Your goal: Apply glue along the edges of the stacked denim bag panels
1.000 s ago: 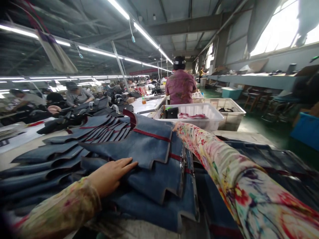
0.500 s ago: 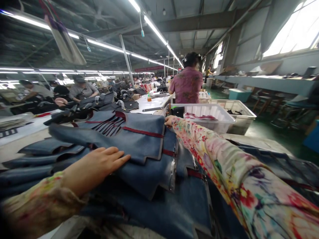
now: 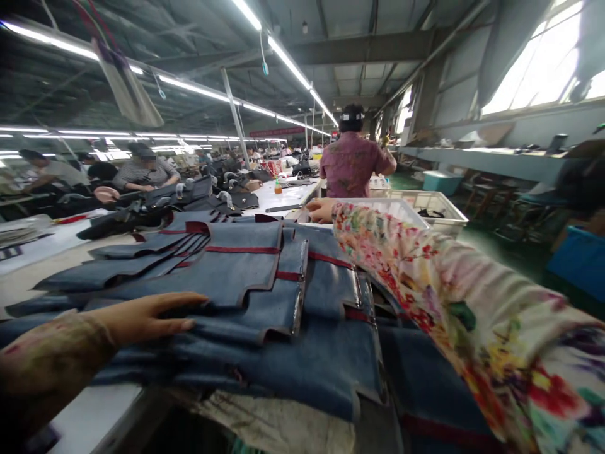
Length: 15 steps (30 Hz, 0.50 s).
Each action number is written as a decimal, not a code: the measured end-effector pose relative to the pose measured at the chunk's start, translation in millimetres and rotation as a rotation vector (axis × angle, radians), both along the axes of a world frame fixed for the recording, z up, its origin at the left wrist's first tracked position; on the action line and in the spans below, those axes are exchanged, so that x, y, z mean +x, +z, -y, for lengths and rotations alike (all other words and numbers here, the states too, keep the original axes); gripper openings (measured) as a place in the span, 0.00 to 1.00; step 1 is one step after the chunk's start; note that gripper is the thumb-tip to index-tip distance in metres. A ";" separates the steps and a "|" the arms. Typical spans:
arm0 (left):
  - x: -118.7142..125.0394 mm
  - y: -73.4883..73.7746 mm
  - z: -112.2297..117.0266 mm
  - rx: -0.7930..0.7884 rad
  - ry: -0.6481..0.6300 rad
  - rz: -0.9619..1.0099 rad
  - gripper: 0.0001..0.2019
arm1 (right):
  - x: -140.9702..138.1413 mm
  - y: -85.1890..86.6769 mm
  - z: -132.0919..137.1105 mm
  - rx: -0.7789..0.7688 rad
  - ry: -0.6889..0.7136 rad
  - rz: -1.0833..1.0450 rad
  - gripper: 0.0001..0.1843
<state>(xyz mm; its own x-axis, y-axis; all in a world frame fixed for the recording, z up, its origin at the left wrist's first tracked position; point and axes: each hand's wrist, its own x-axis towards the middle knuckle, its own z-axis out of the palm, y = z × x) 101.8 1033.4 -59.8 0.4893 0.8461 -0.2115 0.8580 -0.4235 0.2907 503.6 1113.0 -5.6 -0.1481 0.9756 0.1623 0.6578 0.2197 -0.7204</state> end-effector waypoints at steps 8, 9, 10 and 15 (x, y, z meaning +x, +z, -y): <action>36.9 11.1 34.3 0.279 -0.181 -0.139 0.30 | 49.2 -18.6 186.9 -0.032 0.028 -0.275 0.17; 48.6 12.7 49.5 0.302 -0.215 -0.121 0.29 | 51.3 -39.8 221.7 -0.065 0.075 -0.324 0.17; 61.1 14.1 66.5 0.316 -0.251 -0.100 0.27 | 52.3 -64.9 257.6 -0.130 0.068 -0.368 0.17; 120.7 13.7 150.6 0.160 -0.573 -0.070 0.23 | 45.5 -204.5 420.3 -0.508 -0.222 -0.499 0.21</action>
<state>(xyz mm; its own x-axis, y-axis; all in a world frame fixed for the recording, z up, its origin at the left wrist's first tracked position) 222.5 882.8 -46.1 0.8666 0.4753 -0.1516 0.4946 -0.8584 0.1360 549.1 692.7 -210.0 0.0349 0.9468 -0.3199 0.2159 -0.3197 -0.9226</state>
